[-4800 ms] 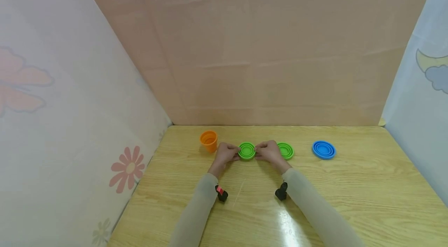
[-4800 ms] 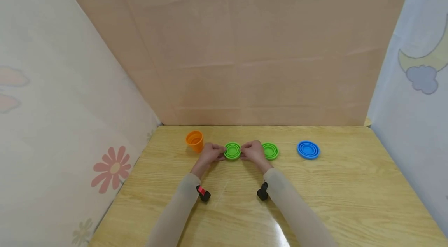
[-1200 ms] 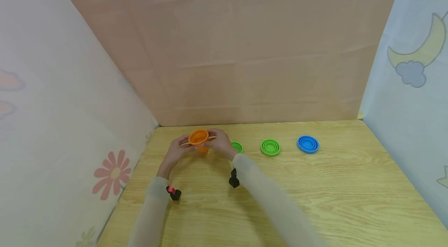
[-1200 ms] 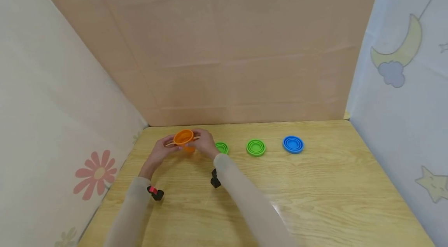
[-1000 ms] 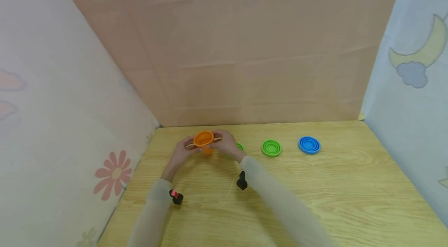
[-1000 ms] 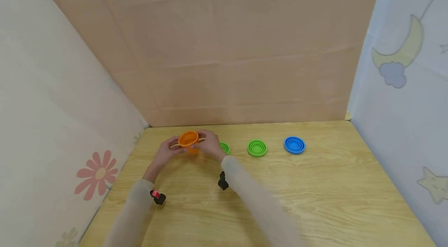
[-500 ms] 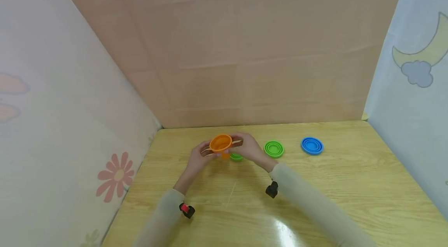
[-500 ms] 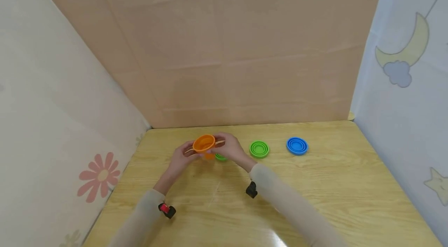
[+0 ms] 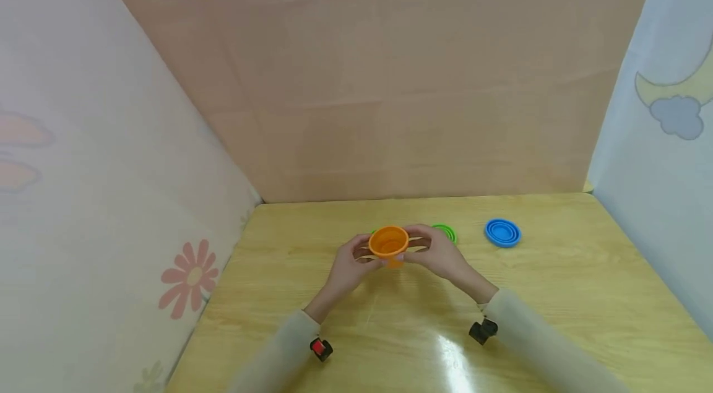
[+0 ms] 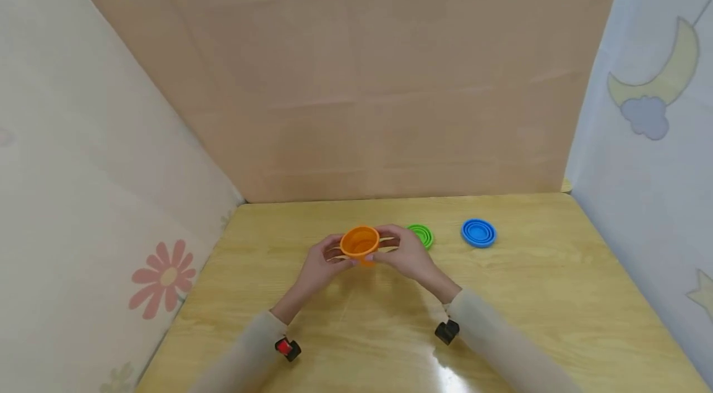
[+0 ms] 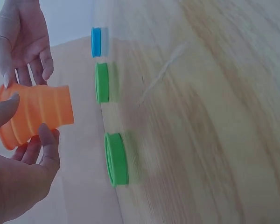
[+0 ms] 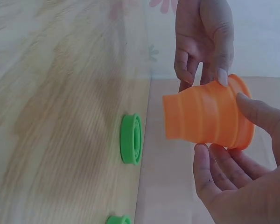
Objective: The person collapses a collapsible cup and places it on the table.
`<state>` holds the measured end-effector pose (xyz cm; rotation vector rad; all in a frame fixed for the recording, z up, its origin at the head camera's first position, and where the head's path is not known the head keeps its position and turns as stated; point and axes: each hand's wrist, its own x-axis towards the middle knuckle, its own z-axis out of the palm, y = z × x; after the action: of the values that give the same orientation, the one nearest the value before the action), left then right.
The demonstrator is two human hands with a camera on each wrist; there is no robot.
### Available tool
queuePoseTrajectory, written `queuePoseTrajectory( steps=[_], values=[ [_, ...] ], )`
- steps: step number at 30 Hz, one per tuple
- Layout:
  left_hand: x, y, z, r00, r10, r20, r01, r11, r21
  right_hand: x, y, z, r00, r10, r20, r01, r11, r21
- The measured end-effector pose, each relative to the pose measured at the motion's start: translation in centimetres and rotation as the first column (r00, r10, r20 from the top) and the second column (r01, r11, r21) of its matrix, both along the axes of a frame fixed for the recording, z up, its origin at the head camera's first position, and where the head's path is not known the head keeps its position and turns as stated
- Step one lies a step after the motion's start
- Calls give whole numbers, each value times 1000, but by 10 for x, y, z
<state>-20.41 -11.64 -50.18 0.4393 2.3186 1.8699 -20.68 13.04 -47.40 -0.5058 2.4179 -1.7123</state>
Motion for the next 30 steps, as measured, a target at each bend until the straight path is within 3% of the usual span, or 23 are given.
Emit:
queuePoseTrajectory(
  steps=[7,14,22,30],
  values=[
    [3,23,-7,999,-31,-43,30,999,-22,17,25,-7,999,-50,18,50,999,4],
    [7,41,-14,1000,-30,-1,30,999,-28,31,39,-17,995,-97,-2,97,995,-29],
    [7,47,-13,999,-11,-30,10,999,-52,31,44,-22,992,-122,19,122,992,-44],
    [11,47,-12,999,-32,31,34,997,-69,32,44,-23,991,-126,41,128,991,-28]
  ],
)
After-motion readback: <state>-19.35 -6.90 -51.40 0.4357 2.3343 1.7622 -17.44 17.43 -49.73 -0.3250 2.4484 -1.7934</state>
